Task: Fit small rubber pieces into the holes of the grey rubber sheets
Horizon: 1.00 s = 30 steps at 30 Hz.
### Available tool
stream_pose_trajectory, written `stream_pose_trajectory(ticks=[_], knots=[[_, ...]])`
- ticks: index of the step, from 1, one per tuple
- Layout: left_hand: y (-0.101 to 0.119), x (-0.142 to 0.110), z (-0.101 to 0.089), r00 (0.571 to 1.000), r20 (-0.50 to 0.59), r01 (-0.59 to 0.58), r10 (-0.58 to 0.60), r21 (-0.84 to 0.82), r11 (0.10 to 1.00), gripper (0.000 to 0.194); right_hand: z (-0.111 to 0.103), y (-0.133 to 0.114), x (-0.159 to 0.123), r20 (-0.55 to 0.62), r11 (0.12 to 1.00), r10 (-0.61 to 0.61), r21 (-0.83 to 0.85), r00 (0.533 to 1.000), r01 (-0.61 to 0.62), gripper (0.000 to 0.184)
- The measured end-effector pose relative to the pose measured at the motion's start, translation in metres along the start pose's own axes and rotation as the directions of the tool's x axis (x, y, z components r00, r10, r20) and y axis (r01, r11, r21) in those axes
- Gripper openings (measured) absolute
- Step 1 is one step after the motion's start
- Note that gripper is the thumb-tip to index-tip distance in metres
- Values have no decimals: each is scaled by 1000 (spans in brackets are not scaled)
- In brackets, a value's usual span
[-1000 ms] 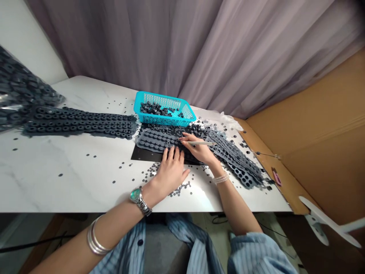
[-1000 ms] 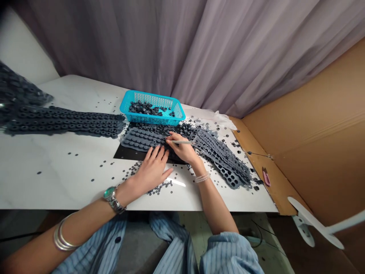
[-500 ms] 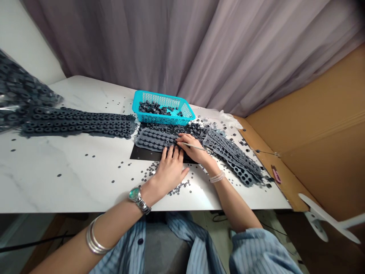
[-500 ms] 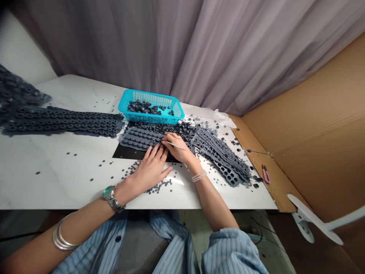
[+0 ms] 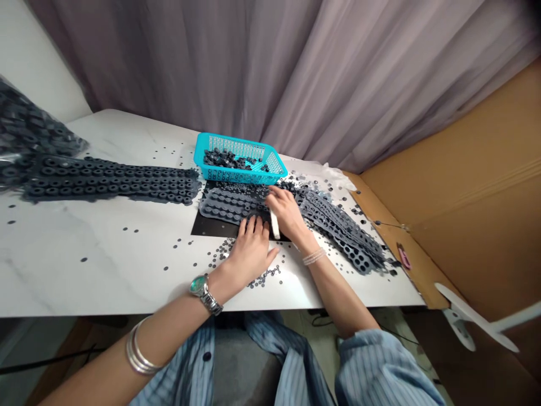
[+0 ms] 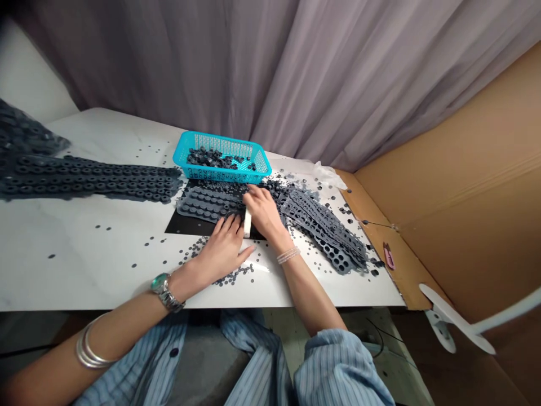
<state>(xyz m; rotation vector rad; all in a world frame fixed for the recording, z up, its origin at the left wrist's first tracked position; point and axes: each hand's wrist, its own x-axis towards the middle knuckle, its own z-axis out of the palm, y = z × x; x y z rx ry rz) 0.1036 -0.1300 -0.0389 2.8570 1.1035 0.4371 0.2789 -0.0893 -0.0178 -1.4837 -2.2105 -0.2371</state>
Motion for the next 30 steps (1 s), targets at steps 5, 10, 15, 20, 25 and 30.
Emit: stream_pose_trajectory(ticks=[5,10,15,20,25,30], knots=[[0,0,-2,1000,6,3,-2,-12,1000,67,-4,32,-6,-226,957,289,99,930,-273,20],[1,-2,-7,1000,-5,-20,20,-8,1000,63,0,35,-9,-186,904,371,299,910,-307,23],[0,-1,-14,999,-31,-7,6,-40,999,60,6,17,-3,-40,852,292,466,956,-240,30],[-4,2,-15,995,-57,72,-76,-60,996,60,13,4,-1,25,848,175,503,984,-164,29],[-7,1,-13,997,-41,66,-68,-69,995,57,13,0,-1,20,852,159,503,987,-147,25],[-8,2,-12,997,-44,58,-62,-82,995,55,15,-2,1,36,870,149,471,988,-148,22]])
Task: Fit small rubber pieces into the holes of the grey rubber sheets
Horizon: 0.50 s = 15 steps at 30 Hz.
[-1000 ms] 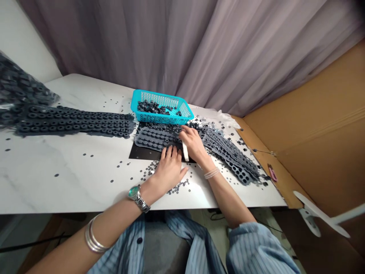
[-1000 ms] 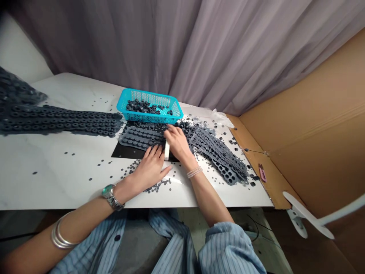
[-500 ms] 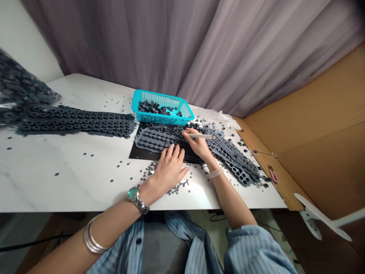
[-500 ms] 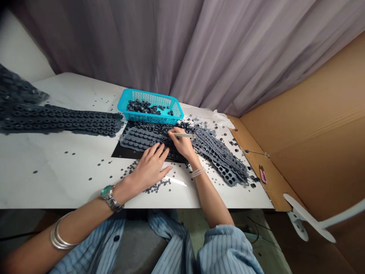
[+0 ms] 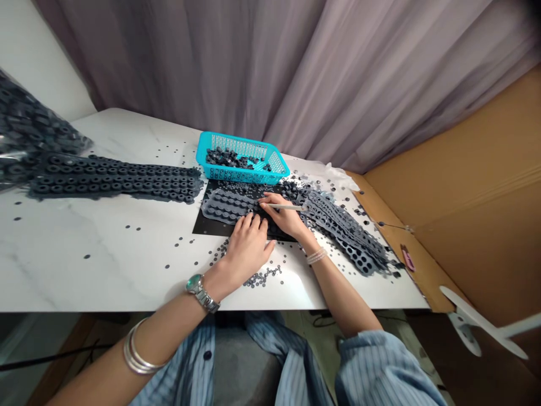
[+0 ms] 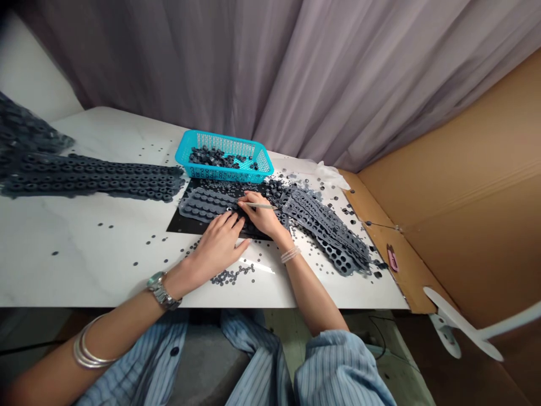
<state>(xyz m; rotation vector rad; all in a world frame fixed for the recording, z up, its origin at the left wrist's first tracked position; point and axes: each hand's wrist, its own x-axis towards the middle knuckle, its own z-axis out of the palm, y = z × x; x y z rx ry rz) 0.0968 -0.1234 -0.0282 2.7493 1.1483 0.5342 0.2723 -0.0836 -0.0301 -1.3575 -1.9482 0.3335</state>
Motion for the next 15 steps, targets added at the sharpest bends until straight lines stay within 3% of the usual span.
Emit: stream_pose_trajectory(ticks=[7,11,15], knots=[[0,-1,-1,1000,22,-6,6,18,1000,54,6,3,3,13,989,-13,-150,1000,15,20],[-1,0,-1,1000,26,-12,12,8,1000,54,7,2,4,-6,960,-83,-268,997,78,22],[-1,0,-1,999,29,-19,19,-12,1000,53,3,3,7,62,895,-149,-417,987,161,20]])
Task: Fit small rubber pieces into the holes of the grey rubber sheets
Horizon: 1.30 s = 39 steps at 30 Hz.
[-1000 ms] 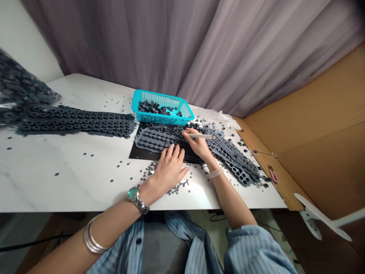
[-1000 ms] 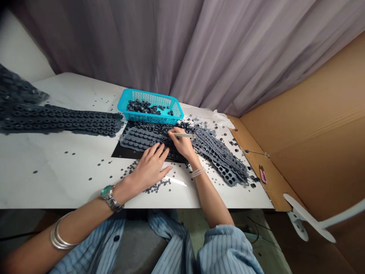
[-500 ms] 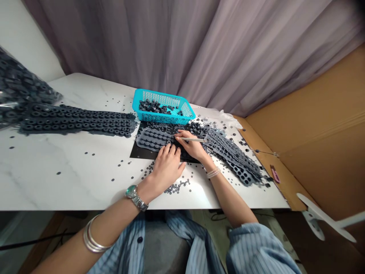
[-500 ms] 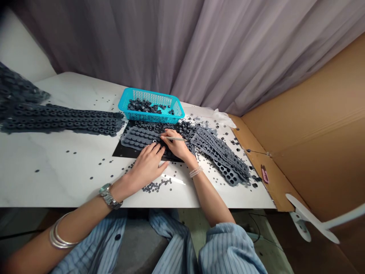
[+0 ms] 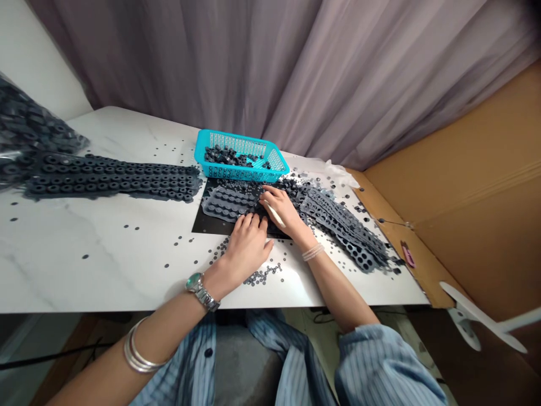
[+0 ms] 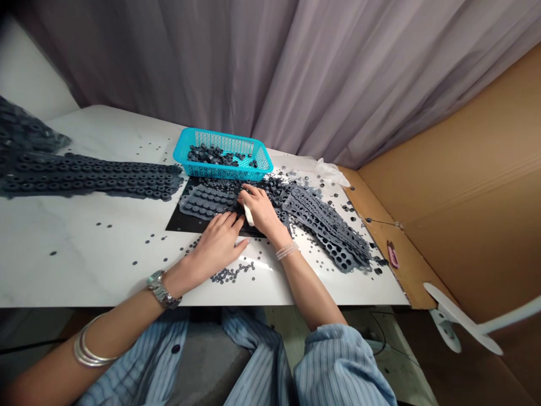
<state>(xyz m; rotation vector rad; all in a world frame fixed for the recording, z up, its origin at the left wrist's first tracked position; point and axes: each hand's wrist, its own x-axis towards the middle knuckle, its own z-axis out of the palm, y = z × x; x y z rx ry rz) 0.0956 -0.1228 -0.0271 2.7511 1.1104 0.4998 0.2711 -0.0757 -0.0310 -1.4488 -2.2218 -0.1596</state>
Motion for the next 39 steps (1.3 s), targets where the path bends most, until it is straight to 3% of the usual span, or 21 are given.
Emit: stream_pose_trajectory(ticks=[4,8,13,18,28,34,39], knots=[[1,-1,-2,1000,10,8,-8,5,1000,55,-6,17,-1,-115,988,153,-16,982,-156,21],[2,-2,-3,1000,19,12,-13,19,1000,57,-11,26,-8,-156,953,264,196,952,-232,21],[2,-2,0,1000,18,22,-22,33,999,57,-13,10,-13,-18,893,200,414,980,-175,23],[1,-2,3,1000,7,13,-13,28,1000,56,-10,-1,-10,18,868,162,473,987,-151,25],[0,-2,3,1000,-15,4,-4,17,1000,55,-7,-3,-7,37,901,149,406,988,-151,21],[0,-1,2,1000,-3,2,-2,1,1000,54,-3,-2,-4,75,980,18,197,997,-32,18],[0,-1,2,1000,6,-1,1,9,1000,54,-2,-1,-3,19,996,-16,87,1000,14,23]])
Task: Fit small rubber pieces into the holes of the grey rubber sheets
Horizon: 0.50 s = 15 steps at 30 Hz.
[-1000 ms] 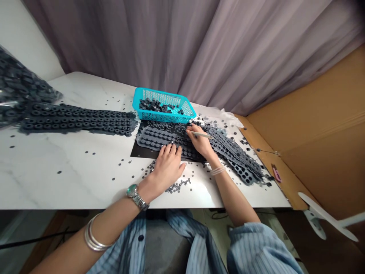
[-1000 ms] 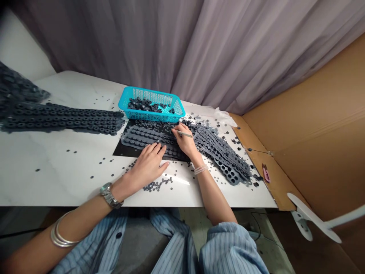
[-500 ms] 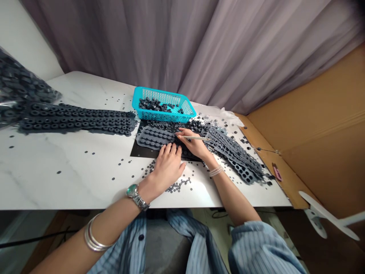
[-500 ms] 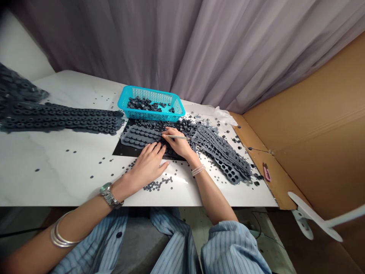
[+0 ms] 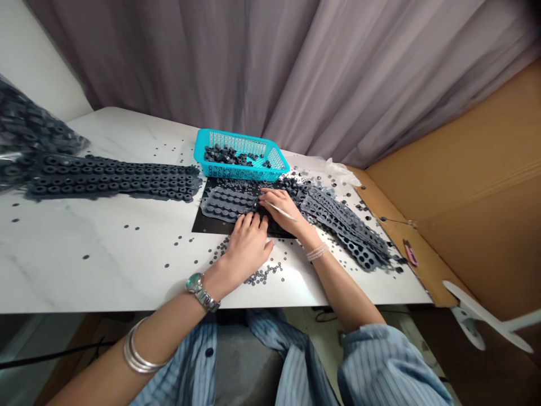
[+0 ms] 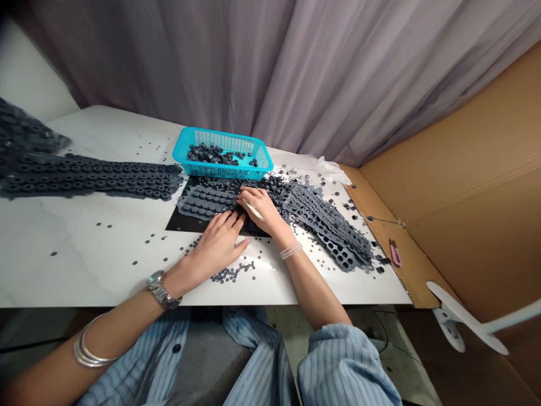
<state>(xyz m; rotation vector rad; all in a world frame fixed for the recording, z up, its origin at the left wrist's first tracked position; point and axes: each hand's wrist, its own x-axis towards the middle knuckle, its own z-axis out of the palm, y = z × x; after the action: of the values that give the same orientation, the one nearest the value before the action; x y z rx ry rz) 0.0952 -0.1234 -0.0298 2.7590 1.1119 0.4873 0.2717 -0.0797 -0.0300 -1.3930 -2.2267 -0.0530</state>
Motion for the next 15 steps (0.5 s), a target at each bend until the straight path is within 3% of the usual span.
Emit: stream_pose_trajectory(ticks=[4,7,10,15], knots=[[-1,0,-2,1000,-5,0,0,-4,1000,56,-6,10,1,-10,999,0,-47,1000,-1,24],[-1,0,-3,1000,1,-1,1,-3,1000,57,-12,22,-1,-96,995,70,-70,993,-77,27],[-1,0,-3,1000,2,0,0,-8,1000,57,-15,29,-5,-162,983,180,4,970,-181,26],[-1,0,-3,1000,3,7,-6,-16,1000,58,-15,15,-8,-102,935,332,169,938,-313,27]])
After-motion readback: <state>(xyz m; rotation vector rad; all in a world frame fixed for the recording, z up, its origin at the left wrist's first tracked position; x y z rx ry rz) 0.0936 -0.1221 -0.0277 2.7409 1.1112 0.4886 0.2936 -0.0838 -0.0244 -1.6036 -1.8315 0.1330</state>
